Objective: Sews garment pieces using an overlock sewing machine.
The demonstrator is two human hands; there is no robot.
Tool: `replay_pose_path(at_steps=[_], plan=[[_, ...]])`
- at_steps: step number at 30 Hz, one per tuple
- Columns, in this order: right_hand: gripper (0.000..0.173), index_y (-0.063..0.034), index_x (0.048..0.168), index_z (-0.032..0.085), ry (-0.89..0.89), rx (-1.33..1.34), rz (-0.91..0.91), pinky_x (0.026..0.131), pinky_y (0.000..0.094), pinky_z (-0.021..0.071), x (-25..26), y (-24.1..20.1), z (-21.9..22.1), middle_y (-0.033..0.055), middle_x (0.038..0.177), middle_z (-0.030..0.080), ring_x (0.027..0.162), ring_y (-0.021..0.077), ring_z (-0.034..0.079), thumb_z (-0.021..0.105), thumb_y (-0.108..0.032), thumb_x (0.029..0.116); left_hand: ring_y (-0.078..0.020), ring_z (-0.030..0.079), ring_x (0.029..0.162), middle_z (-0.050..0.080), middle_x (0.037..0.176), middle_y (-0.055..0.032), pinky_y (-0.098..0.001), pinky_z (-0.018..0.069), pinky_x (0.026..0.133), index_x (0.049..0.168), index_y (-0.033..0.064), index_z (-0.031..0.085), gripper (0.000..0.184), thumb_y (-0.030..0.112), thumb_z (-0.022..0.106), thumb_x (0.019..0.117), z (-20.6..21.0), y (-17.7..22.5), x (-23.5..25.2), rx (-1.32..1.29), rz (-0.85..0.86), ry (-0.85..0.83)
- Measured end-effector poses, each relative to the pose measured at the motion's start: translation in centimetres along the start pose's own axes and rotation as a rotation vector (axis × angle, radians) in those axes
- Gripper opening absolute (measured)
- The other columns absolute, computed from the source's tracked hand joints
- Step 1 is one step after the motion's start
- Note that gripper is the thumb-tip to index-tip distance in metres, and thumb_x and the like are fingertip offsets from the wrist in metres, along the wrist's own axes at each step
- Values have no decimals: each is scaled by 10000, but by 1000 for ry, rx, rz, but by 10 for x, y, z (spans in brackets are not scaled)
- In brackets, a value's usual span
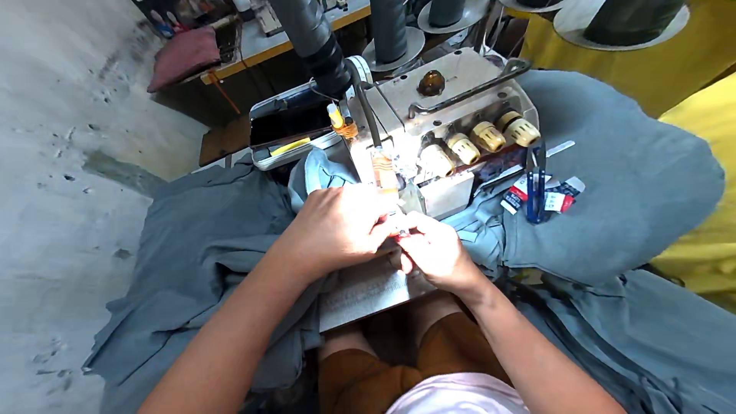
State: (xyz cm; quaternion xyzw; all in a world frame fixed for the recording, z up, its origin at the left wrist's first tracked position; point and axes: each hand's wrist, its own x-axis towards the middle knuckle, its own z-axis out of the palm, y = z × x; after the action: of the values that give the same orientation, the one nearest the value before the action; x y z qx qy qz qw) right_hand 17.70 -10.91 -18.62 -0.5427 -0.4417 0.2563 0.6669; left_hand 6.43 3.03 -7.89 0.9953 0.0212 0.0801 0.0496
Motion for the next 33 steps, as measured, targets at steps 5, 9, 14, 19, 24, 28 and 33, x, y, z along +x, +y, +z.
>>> replay_pose_path(at_steps=[5,9,14,19,24,28,33], plan=[[75,-3,969,640,1,31,136,466,119,483,7,-5,0,-85,610,559,453,-50,513,579,-30,1003,-237,596,616,563,630,-42,-469,434,543,722,128,649,348,404,659,934,-16,-9,5,14,-283,-194],[72,-19,956,622,10,49,168,447,126,475,7,-5,0,-93,574,540,431,-44,501,570,-22,1006,-227,582,624,547,635,-38,-482,437,559,696,116,606,377,380,627,964,-26,-36,-4,20,-275,-263],[153,36,1095,621,-98,-2,77,529,113,499,-1,-6,-8,-33,787,607,536,-58,530,530,-67,1029,-101,529,532,546,566,64,-388,413,589,706,190,688,313,358,567,941,-23,2,-20,31,37,17],[184,82,1093,673,-54,16,-183,614,76,506,-19,-1,-6,13,969,656,682,-97,564,570,-34,995,-98,556,590,554,617,59,-326,417,595,755,179,692,336,332,511,994,-7,16,-18,10,154,78],[143,88,1009,673,7,-24,-211,585,77,505,-25,0,-4,27,913,649,645,-86,560,563,0,986,-356,666,989,708,978,-111,-638,465,876,1013,141,761,397,453,777,767,10,8,-22,227,108,-3],[147,88,993,674,22,-86,-203,586,66,488,-28,0,-5,39,907,640,643,-89,545,556,1,983,-412,650,1075,706,1055,-165,-649,456,880,1003,106,756,285,150,755,721,25,5,-24,297,121,46],[152,83,1005,672,80,-107,-130,564,85,500,-15,10,0,26,864,651,599,-78,551,566,-25,989,-366,672,892,701,892,-118,-611,460,781,990,113,756,277,138,784,715,22,2,-17,265,0,-19]])
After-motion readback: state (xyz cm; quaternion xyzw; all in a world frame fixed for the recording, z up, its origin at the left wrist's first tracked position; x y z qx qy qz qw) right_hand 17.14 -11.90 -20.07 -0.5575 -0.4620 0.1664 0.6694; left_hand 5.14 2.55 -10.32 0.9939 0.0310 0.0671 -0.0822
